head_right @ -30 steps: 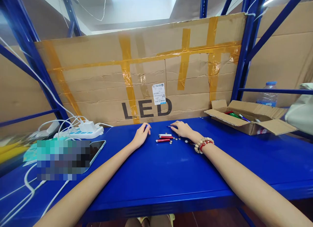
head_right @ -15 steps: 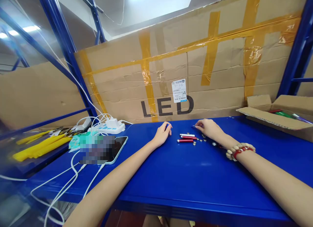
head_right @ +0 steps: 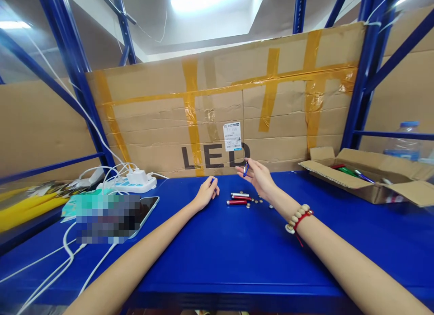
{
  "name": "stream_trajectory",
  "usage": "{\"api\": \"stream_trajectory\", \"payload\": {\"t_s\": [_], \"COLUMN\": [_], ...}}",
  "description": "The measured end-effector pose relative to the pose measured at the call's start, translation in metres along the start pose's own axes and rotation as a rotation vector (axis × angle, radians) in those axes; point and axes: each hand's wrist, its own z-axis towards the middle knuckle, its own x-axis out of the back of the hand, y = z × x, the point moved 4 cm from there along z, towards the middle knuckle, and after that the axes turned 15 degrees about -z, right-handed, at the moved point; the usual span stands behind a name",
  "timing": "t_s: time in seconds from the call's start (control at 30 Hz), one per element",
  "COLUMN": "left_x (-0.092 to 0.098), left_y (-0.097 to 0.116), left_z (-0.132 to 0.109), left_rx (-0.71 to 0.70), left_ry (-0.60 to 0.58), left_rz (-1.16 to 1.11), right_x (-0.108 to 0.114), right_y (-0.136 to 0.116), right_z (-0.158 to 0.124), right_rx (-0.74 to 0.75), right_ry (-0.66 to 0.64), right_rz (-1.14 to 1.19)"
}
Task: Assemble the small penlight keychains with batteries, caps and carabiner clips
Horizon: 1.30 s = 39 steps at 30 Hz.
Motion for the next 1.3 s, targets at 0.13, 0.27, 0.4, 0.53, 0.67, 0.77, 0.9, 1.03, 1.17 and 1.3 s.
{"api": "stream_trajectory", "payload": {"t_s": [0.13,0.27,0.4,0.53,0.67,0.77,0.9,1.03,1.17,1.3], "left_x": [-0.004,-0.007,-0.013,-0.017,-0.018,-0.019,-0.019,-0.017,-0.016,-0.015], "left_y": [0.003,0.007,0.010,0.011,0.012,0.013,0.012,0.011,0.011,0.013], "left_z": [0.000,-0.003,-0.006,-0.007,-0.007,-0.008,-0.008,-0.007,-0.007,-0.009], "left_rx": [-0.043,-0.017,0.086,0.154,0.173,0.210,0.245,0.258,0.271,0.293], "left_ry": [-0.056,-0.020,-0.012,-0.041,-0.067,-0.087,-0.105,-0.104,-0.092,-0.048], "left_rz": [0.001,-0.092,-0.241,-0.321,-0.360,-0.381,-0.402,-0.426,-0.439,-0.437], "right_x": [-0.008,-0.016,-0.023,-0.033,-0.039,-0.038,-0.035,-0.035,-0.035,-0.029], "right_y": [0.004,0.009,0.011,0.004,-0.002,-0.003,-0.004,-0.006,-0.004,-0.004], "right_z": [-0.006,-0.012,-0.014,-0.019,-0.026,-0.027,-0.026,-0.027,-0.025,-0.022], "right_rx": [-0.096,-0.082,0.029,0.281,0.487,0.518,0.527,0.626,0.672,0.558], "right_ry": [-0.152,-0.277,-0.300,-0.345,-0.377,-0.365,-0.335,-0.352,-0.302,-0.201], "right_rz": [-0.105,-0.268,-0.387,-0.538,-0.630,-0.690,-0.791,-0.816,-0.824,-0.704]}}
